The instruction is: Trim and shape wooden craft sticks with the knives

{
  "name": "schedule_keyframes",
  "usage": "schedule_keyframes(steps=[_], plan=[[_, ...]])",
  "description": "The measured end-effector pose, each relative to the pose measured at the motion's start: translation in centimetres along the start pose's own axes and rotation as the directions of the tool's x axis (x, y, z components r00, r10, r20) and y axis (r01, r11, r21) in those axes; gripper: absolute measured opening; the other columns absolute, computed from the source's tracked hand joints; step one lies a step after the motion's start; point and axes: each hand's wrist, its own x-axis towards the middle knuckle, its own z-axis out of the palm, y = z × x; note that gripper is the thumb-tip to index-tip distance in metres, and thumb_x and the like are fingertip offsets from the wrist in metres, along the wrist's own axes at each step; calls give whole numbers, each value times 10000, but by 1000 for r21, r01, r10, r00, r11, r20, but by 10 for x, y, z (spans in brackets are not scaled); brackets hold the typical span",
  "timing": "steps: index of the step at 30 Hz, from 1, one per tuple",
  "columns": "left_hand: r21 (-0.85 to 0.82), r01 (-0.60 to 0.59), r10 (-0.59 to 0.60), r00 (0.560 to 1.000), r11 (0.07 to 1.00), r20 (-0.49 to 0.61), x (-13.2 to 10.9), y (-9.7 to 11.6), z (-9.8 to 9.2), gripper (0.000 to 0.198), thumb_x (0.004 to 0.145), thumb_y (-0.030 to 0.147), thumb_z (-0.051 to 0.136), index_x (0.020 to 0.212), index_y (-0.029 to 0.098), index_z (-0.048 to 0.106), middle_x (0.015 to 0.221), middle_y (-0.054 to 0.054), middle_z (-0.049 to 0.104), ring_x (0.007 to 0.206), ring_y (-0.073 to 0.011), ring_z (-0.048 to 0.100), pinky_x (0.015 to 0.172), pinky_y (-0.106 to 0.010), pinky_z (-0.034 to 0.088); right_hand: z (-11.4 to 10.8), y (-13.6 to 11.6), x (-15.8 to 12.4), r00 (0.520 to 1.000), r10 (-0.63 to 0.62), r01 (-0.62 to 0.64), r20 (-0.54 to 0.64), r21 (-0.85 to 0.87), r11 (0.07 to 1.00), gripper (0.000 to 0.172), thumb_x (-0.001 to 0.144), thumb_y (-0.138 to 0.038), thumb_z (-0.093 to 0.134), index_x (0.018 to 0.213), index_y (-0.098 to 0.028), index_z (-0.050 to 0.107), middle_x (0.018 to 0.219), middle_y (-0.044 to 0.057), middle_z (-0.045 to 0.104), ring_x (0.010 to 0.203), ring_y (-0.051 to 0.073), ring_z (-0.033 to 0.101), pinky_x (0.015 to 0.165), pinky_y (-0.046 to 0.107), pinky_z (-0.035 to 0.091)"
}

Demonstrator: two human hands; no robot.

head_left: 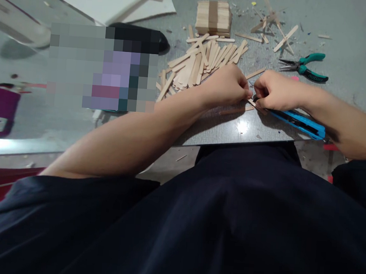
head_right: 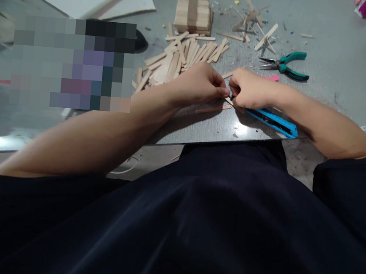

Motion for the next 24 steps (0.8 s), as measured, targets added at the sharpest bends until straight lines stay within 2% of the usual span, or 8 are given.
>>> schedule_keyframes(steps=[4,8,13,18,20,22,24], plan=[[93,55,-55,998,994,-5,-5,16,0,434,967,52,851,587,215,719,532,6,577,613,-156,524,730,-373,448,-1,3,1,1000,2,-1,3,-17,1000,406,804,-147,1045,750,-281,665,684,23,647,707,232,591,645,438,394],[75,72,-72,997,995,-3,-9,23,0,477,959,46,834,541,228,694,500,11,574,586,-153,517,689,-376,380,-2,3,-1,999,-53,53,2,-4,999,423,818,-224,1067,750,-288,654,633,4,582,700,229,589,621,422,390],[40,76,-76,997,996,-10,-11,23,0,493,966,43,853,535,219,689,488,25,542,572,-141,482,683,-369,345,-10,-10,-9,1000,5,-5,31,-8,1000,426,823,-147,1027,752,-277,628,665,4,589,730,222,572,671,421,398],[19,34,-35,999,999,22,-10,15,-2,456,1018,56,837,604,194,706,540,4,582,586,-135,518,686,-355,383,-14,-19,-15,998,29,-28,54,-19,999,399,863,-100,960,779,-275,612,689,-3,576,769,223,558,710,422,401],[-53,27,-26,1000,998,15,-9,7,-3,465,1060,125,865,628,198,710,557,-4,593,565,-124,507,634,-336,368,-10,-19,-16,1000,12,-12,7,-13,1000,423,883,-94,936,770,-277,571,695,-12,552,780,216,541,723,416,400],[-249,-12,19,999,968,26,-8,-1,-2,456,1120,341,936,731,217,731,588,15,583,537,-112,514,579,-300,377,-5,-18,-17,995,-12,12,-96,1,1000,438,914,-123,925,776,-283,541,716,-13,541,802,221,544,744,416,418],[-434,-42,47,999,900,-1,-9,-3,-1,505,1163,546,920,821,229,726,648,13,609,547,-112,558,554,-273,420,-1,-17,-19,975,-29,37,-221,33,999,447,953,-185,938,802,-293,532,753,-2,562,831,240,570,771,427,459]])
